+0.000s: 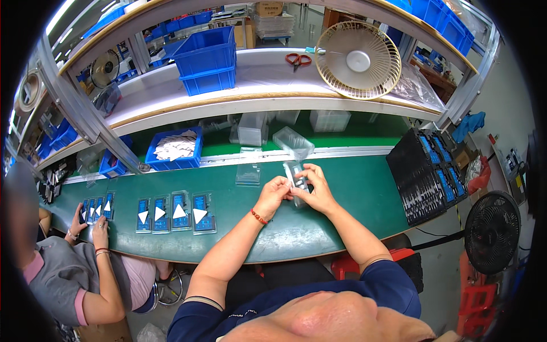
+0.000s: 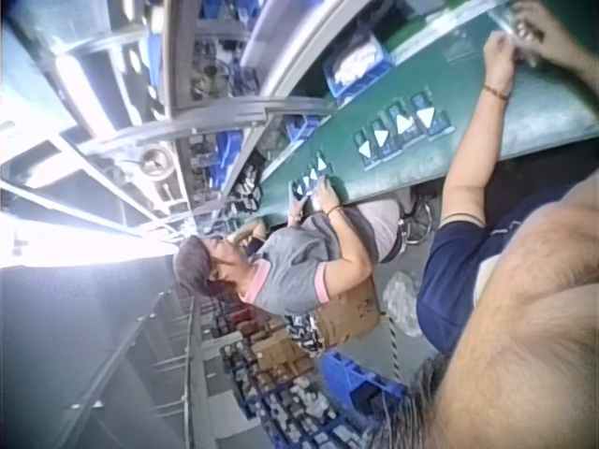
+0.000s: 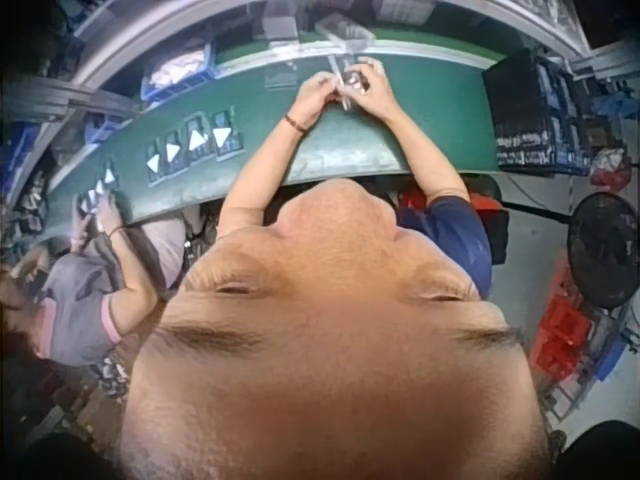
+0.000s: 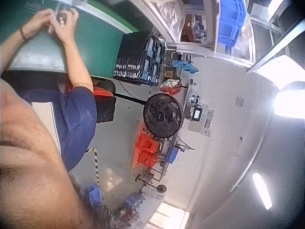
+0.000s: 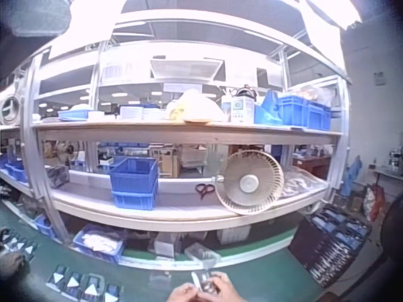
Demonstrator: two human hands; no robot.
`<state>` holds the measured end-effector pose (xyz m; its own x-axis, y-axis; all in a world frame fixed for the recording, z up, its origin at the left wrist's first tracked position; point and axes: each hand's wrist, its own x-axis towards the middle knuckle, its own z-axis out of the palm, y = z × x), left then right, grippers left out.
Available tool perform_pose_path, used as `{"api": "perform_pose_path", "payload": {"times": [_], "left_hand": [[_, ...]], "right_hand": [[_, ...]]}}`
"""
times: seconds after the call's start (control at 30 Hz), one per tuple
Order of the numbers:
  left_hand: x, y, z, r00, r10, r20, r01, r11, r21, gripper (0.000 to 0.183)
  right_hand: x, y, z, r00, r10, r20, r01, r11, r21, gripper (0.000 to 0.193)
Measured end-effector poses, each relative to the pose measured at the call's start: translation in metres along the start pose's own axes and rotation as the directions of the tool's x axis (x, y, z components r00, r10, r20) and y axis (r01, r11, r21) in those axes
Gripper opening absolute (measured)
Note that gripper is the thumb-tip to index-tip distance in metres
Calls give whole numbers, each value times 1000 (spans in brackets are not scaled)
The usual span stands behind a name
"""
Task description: Assembling small electronic components into plastic protective cases on a factory assembly line.
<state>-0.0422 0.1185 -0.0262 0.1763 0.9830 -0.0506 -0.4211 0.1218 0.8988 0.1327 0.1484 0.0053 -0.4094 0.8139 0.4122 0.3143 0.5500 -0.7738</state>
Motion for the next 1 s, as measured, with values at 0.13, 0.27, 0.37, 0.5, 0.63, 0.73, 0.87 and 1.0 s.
{"api": "perform_pose_path", "payload": {"times": [0.13,0.27,0.37,0.5,0.63,0.73,0.87,1.0], "left_hand": [[-8,-6,7,998,27,50,-26,999,-33,8],[-7,-4,10,996,52,70,-47,997,-65,10],[-2,-10,8,989,75,126,-61,992,-112,11],[-4,-1,11,998,9,56,3,980,-201,11],[-12,21,13,966,-257,-27,258,965,40,12],[-18,31,17,978,-59,-200,157,840,519,18],[-20,43,2,722,675,-156,108,113,988,41],[-10,39,-31,709,663,-241,299,27,954,59]], "right_hand": [[1,10,-1,976,151,156,-187,949,254,58],[5,9,-3,936,283,208,-350,800,487,67],[10,-11,-16,885,358,299,-466,692,551,74],[12,0,-25,881,434,191,-445,620,646,60],[11,16,-61,931,359,-72,-364,927,-91,64],[5,11,-75,862,440,-251,-499,656,-566,62],[4,9,-55,956,153,-251,-290,633,-718,65],[1,-24,-12,989,-126,77,146,782,-606,61]]}}
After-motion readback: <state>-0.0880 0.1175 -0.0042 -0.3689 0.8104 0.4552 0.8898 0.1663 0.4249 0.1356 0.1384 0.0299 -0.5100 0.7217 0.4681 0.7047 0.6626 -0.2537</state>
